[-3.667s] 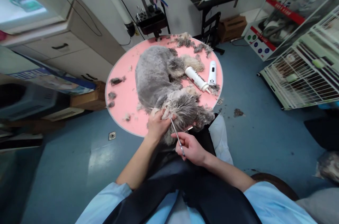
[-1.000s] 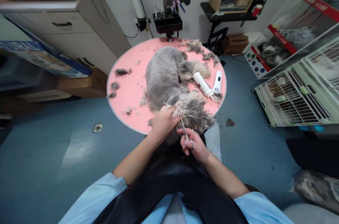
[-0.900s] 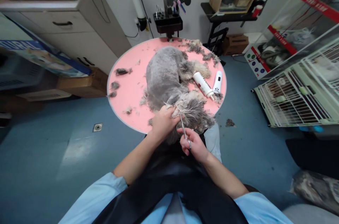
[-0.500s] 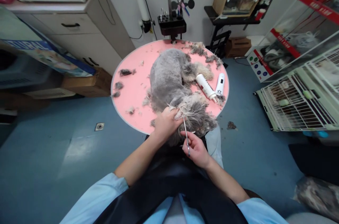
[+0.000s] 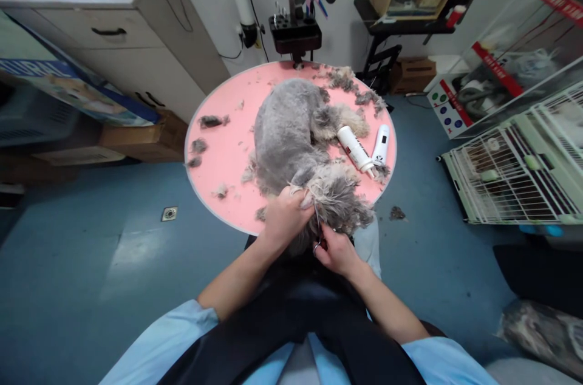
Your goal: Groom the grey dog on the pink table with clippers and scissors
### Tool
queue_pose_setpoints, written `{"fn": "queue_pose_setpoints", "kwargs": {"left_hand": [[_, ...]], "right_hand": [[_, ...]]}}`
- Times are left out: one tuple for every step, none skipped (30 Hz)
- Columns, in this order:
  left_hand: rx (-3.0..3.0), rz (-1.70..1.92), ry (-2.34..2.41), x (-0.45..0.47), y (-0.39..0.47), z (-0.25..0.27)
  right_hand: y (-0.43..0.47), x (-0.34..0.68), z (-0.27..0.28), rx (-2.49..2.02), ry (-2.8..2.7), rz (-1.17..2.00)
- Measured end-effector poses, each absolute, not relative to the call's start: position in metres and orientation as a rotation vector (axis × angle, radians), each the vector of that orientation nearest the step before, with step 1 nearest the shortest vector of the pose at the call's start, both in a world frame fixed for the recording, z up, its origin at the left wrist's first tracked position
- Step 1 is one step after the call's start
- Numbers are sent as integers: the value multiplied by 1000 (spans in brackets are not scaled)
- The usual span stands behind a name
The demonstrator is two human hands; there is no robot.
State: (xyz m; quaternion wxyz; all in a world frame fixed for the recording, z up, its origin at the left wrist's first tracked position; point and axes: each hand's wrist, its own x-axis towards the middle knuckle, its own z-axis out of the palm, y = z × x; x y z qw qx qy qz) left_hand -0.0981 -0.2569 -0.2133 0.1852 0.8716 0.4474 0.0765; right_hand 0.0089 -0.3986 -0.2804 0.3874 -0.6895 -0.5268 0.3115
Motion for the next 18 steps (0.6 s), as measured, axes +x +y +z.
{"fn": "queue_pose_setpoints", "kwargs": {"left_hand": [[2448,234,1256,-98,-257,-214],[2442,256,1246,-98,-256,-214],[2439,279,1232,-97,-256,-214],[2437,297,1222,-97,-255,-214],[2437,304,1220,-98,-255,-214],[2438,300,1221,-98,-255,-214],[2437,284,1224,-98,-255,-214],[2435,262,1231,-99,-255,-214],[2434,240,1236,-99,-256,-213],[2433,224,1239,-99,-256,-213],[2432,213,1241,-99,-257,-213],[2433,207,1243,-100,-257,-213],[2435,207,1249,-100,-257,-213],[2437,211,1256,-99,-258,-213],[2440,214,1263,-99,-258,-214],[2443,217,1267,-99,-259,-215],[2447,216,1270,-99,-259,-215],[2449,213,1273,-99,-259,-215]], "right_hand": [[-397,9,-281,-1743,-1330,782],[-396,8,-280,-1729,-1320,779],[-396,7,-279,-1714,-1311,789],[-396,4,-278,-1700,-1301,815],[-398,2,-276,-1684,-1285,860],[-400,-1,-273,-1657,-1255,924],[-402,-4,-270,-1613,-1208,1002],[-405,-7,-268,-1548,-1138,1089],[-408,-9,-266,-1464,-1050,1178],[-411,-10,-264,-1371,-953,1259],[-413,-11,-263,-1283,-857,1328],[-414,-11,-262,-1211,-772,1379],[-415,-11,-262,-1160,-705,1414],[-415,-10,-262,-1128,-658,1433],[-415,-9,-262,-1111,-628,1441],[-414,-8,-262,-1103,-610,1441],[-412,-8,-261,-1100,-601,1436],[-411,-8,-261,-1106,-599,1429]]}}
